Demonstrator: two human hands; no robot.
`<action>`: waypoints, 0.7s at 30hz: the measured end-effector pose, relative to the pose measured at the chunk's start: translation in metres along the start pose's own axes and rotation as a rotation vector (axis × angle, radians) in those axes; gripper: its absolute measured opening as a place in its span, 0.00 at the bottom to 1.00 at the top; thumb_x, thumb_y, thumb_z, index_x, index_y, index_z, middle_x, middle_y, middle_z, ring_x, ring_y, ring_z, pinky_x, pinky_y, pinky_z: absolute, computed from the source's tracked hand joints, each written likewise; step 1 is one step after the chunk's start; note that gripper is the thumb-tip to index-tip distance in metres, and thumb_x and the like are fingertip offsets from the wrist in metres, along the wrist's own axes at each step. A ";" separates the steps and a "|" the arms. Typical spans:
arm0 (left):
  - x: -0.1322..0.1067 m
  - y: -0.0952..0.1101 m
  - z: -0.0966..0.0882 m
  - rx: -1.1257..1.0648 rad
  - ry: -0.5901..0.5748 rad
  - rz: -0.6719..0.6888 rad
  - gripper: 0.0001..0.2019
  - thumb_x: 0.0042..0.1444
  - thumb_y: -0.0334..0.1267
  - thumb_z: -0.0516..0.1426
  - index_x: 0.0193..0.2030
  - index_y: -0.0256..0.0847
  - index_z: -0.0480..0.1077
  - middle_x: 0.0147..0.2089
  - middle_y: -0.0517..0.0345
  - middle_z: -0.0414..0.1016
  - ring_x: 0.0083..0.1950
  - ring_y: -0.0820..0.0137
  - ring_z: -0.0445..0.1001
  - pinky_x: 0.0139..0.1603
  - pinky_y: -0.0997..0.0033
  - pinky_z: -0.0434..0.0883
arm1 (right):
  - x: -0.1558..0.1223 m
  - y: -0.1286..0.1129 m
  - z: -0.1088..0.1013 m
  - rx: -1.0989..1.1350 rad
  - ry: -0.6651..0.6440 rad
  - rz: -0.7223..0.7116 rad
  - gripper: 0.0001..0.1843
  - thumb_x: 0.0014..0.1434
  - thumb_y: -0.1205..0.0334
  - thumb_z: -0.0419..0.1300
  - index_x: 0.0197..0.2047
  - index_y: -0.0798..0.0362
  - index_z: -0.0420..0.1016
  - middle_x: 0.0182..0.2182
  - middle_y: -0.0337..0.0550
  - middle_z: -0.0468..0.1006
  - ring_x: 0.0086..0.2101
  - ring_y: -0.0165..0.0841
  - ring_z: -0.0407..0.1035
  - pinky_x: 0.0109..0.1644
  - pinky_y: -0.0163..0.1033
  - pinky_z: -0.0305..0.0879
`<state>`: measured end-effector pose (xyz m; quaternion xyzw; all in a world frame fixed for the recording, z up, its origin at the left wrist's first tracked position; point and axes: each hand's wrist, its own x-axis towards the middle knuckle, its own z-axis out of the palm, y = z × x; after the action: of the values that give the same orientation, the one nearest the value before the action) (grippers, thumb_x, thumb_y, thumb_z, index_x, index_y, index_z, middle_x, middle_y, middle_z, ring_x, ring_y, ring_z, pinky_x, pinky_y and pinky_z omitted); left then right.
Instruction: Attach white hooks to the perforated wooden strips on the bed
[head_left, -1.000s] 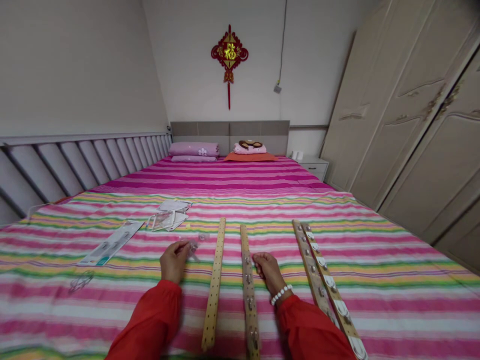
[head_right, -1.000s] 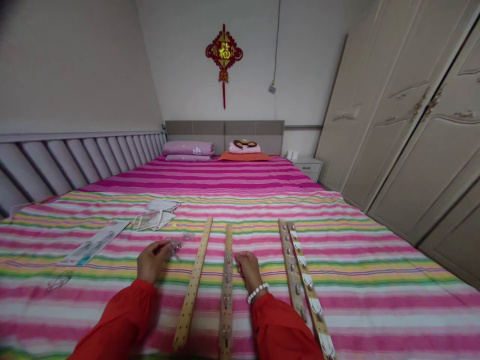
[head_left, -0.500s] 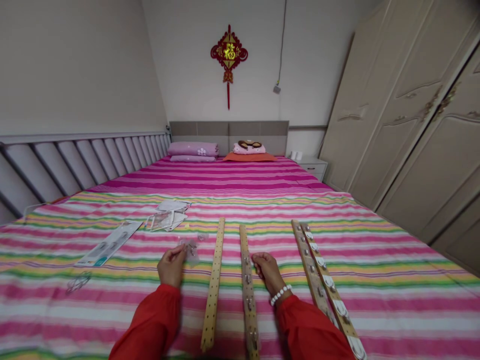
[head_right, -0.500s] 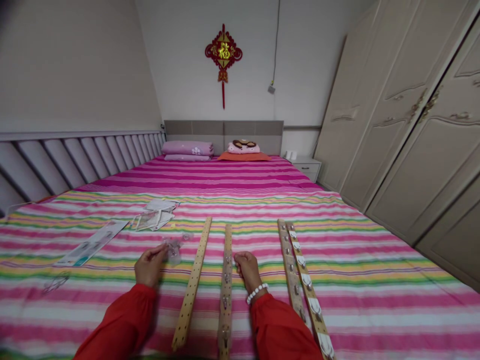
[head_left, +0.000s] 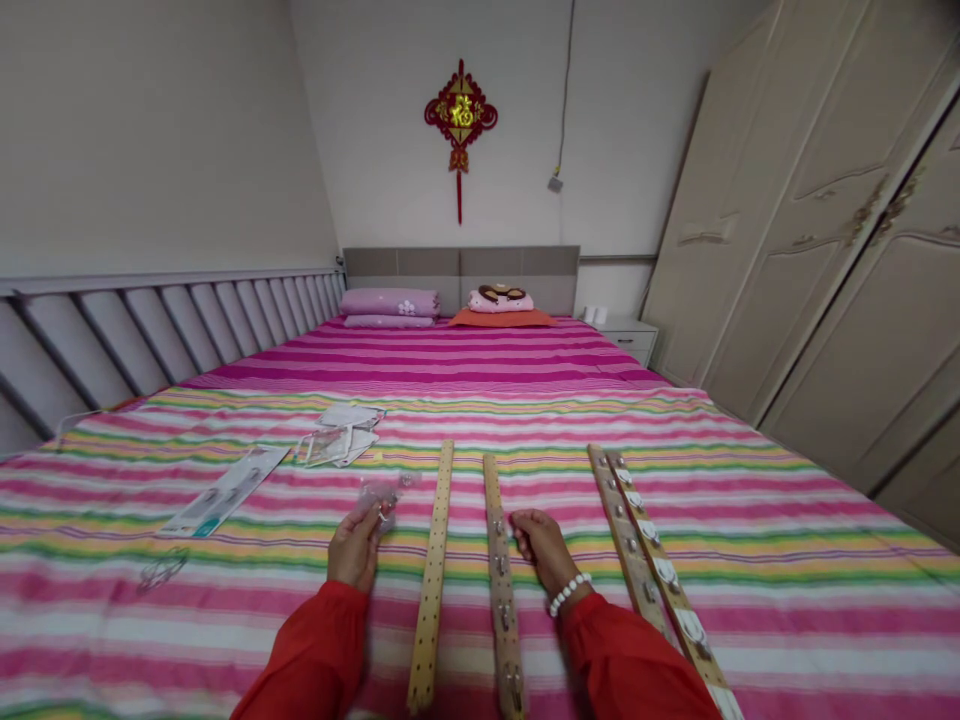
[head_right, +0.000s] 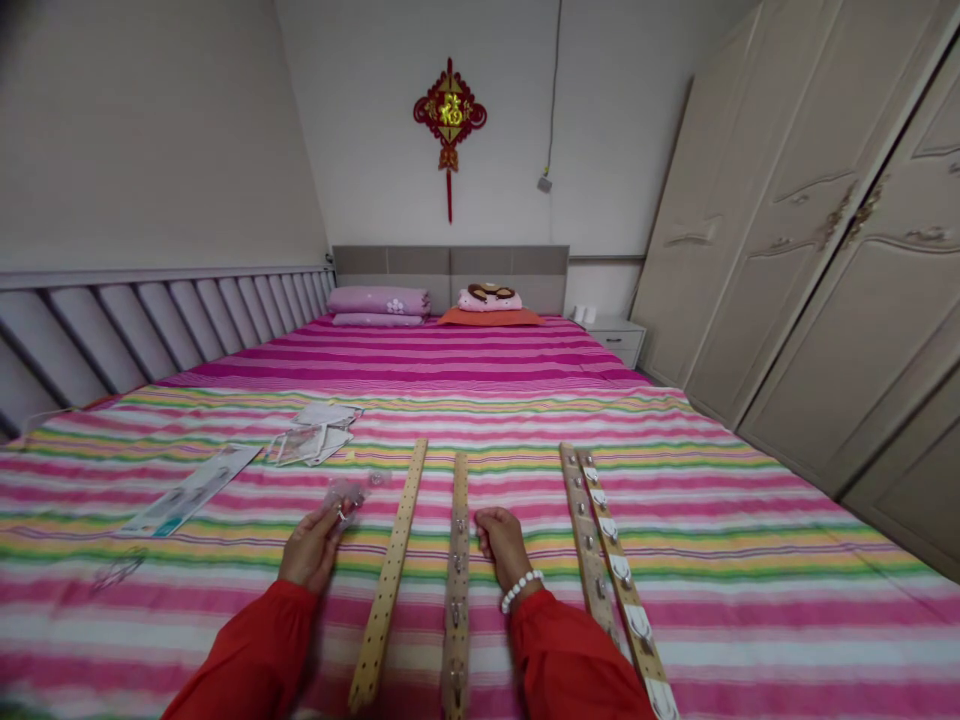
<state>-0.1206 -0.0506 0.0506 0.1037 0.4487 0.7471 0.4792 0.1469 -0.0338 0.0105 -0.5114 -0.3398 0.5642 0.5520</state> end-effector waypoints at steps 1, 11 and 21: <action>-0.002 0.000 0.001 -0.007 -0.011 -0.014 0.08 0.51 0.19 0.57 0.27 0.34 0.73 0.27 0.56 0.80 0.30 0.76 0.79 0.34 0.83 0.75 | -0.001 -0.003 0.001 -0.003 0.002 -0.007 0.10 0.38 0.56 0.62 0.21 0.53 0.67 0.11 0.28 0.63 0.11 0.21 0.50 0.15 0.30 0.41; -0.029 -0.004 0.018 -0.069 -0.079 -0.277 0.13 0.54 0.17 0.51 0.29 0.35 0.71 0.29 0.55 0.79 0.31 0.77 0.78 0.38 0.80 0.75 | -0.059 -0.050 0.084 -0.276 -0.360 -0.381 0.10 0.42 0.60 0.66 0.30 0.53 0.77 0.24 0.37 0.74 0.26 0.31 0.66 0.31 0.36 0.63; -0.041 -0.021 0.007 0.104 -0.372 -0.113 0.07 0.43 0.37 0.65 0.29 0.42 0.74 0.33 0.50 0.80 0.38 0.61 0.79 0.41 0.63 0.76 | -0.081 -0.036 0.118 -0.335 -0.444 -0.536 0.14 0.47 0.74 0.57 0.33 0.49 0.79 0.32 0.40 0.78 0.34 0.34 0.72 0.39 0.37 0.68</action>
<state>-0.0818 -0.0767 0.0495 0.2392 0.3954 0.6630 0.5890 0.0340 -0.0850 0.0902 -0.3529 -0.6600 0.4337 0.5018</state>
